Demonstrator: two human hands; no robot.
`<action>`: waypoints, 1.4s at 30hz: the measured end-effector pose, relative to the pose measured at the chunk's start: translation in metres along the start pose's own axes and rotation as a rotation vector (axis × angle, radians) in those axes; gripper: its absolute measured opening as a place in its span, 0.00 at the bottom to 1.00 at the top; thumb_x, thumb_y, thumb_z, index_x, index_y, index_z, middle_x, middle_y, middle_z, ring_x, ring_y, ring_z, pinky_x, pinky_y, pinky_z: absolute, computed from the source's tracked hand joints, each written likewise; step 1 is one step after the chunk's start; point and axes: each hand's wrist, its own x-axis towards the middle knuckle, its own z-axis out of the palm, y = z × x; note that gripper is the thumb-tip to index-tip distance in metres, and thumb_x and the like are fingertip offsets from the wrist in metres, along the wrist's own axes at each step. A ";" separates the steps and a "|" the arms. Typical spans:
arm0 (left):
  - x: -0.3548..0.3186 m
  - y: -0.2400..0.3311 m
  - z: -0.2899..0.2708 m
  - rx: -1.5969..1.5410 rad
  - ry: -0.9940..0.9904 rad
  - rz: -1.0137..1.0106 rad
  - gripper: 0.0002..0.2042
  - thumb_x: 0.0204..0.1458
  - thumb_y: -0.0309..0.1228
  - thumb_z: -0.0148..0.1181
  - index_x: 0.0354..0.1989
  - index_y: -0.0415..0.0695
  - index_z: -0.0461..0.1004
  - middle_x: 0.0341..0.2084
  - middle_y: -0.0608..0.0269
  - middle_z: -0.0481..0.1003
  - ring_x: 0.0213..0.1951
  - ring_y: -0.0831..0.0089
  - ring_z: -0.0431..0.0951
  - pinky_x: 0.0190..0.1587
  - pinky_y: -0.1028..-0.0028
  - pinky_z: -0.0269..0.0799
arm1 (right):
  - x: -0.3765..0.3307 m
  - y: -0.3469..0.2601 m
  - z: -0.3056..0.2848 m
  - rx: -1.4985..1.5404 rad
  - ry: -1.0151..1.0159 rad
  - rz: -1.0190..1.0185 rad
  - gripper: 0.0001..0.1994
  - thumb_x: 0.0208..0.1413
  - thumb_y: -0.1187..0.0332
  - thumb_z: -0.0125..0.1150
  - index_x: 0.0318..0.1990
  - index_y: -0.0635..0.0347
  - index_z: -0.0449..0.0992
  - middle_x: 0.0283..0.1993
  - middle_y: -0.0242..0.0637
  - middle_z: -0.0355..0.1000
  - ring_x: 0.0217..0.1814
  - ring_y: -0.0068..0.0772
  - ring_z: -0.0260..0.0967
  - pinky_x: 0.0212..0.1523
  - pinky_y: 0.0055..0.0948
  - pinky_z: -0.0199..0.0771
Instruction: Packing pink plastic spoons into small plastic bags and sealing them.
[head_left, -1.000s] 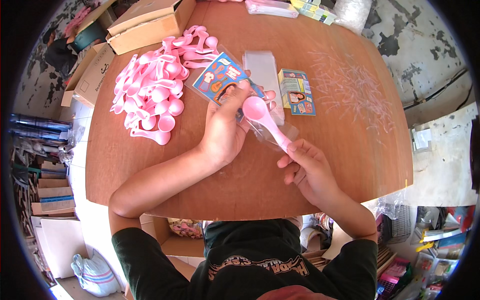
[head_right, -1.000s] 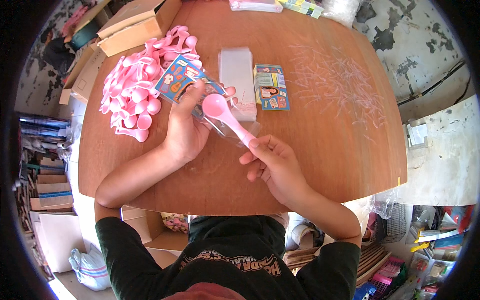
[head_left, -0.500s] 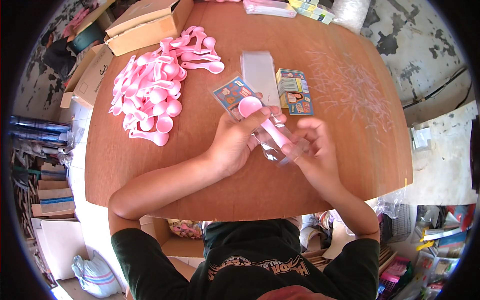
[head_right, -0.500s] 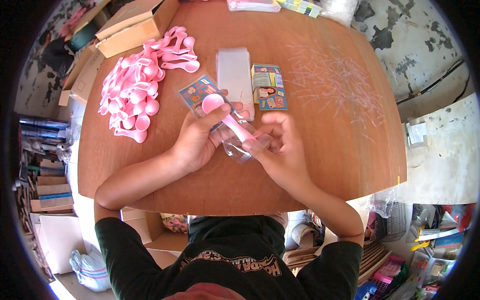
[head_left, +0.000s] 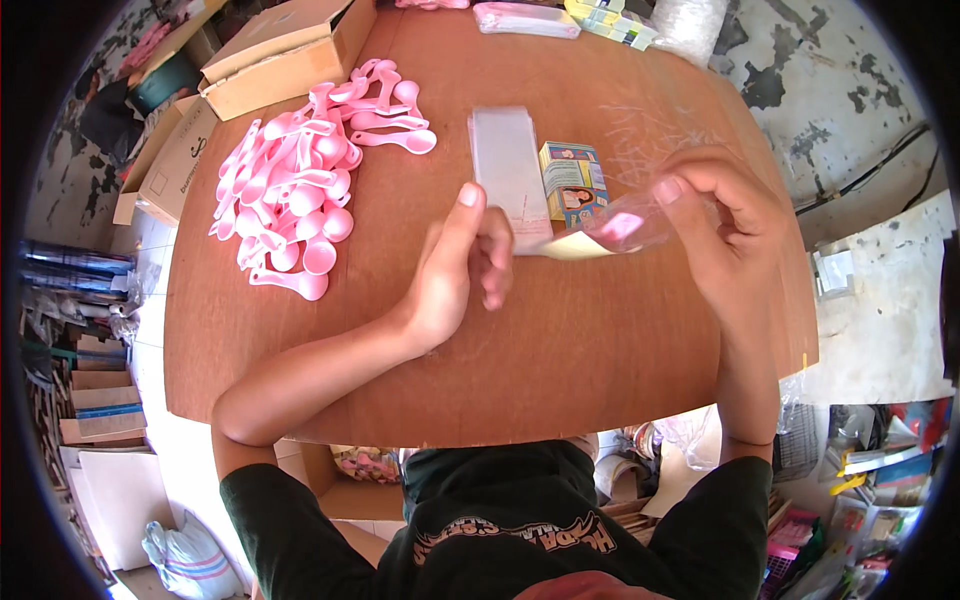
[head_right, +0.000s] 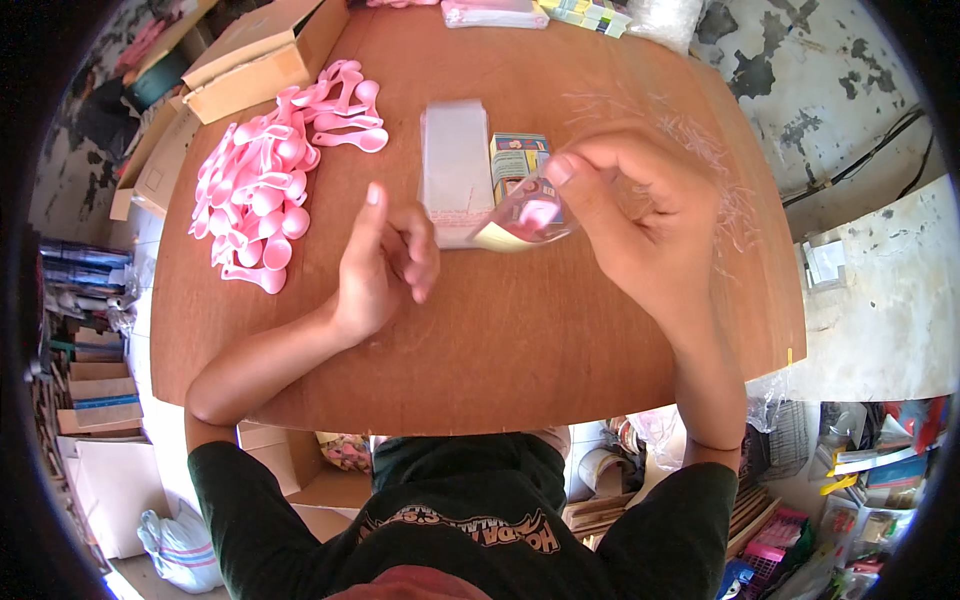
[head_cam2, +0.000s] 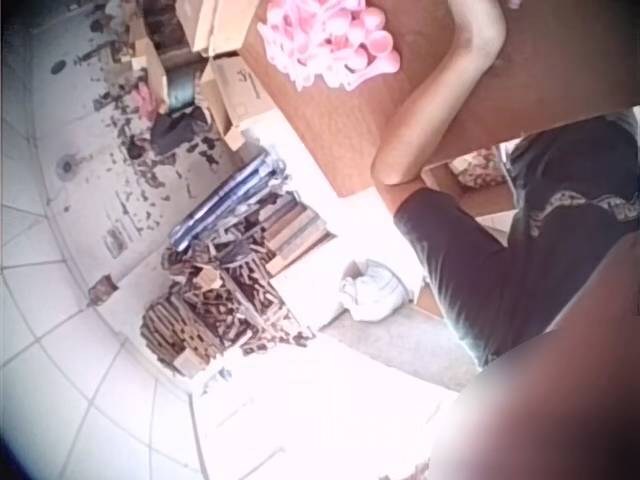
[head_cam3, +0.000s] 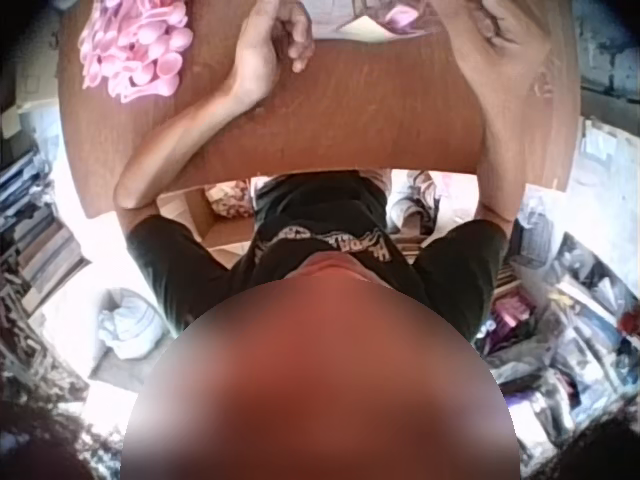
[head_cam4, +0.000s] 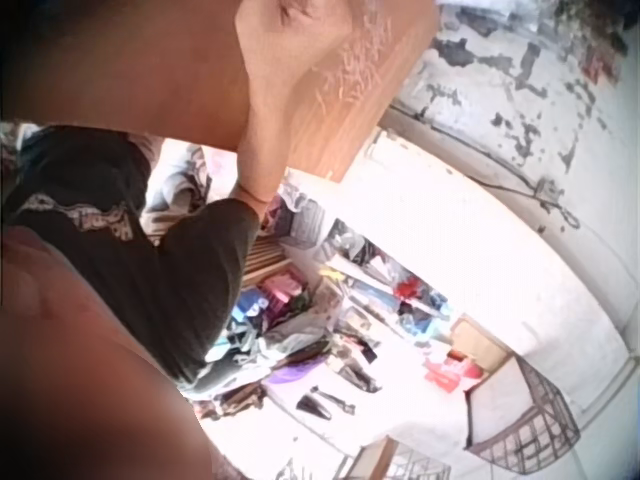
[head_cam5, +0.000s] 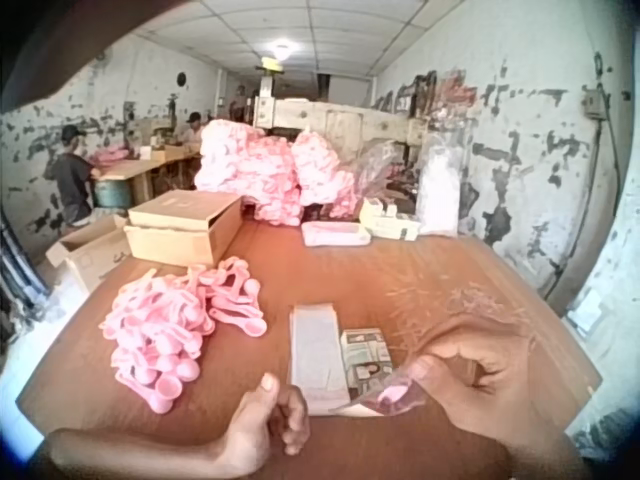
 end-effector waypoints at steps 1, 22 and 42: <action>-0.001 0.002 0.001 0.181 0.159 0.240 0.32 0.58 0.60 0.32 0.20 0.41 0.64 0.12 0.66 0.60 0.16 0.72 0.65 0.28 0.76 0.70 | 0.001 0.000 0.001 0.059 -0.067 0.048 0.03 0.52 0.78 0.60 0.29 0.69 0.75 0.31 0.38 0.75 0.32 0.23 0.71 0.35 0.21 0.69; 0.007 -0.019 0.011 0.294 -0.167 -0.019 0.14 0.61 0.29 0.47 0.53 0.35 0.68 0.33 0.66 0.75 0.33 0.86 0.72 0.36 0.82 0.69 | -0.043 0.029 0.050 -0.042 -0.108 0.140 0.05 0.49 0.70 0.63 0.31 0.60 0.75 0.32 0.32 0.72 0.30 0.29 0.72 0.27 0.27 0.71; 0.004 -0.017 0.016 0.579 -0.289 -0.020 0.13 0.52 0.22 0.49 0.46 0.36 0.67 0.17 0.58 0.70 0.20 0.77 0.70 0.23 0.74 0.64 | -0.069 0.051 0.069 -0.369 -0.244 -0.123 0.07 0.31 0.75 0.62 0.18 0.58 0.69 0.24 0.33 0.63 0.28 0.35 0.66 0.23 0.33 0.68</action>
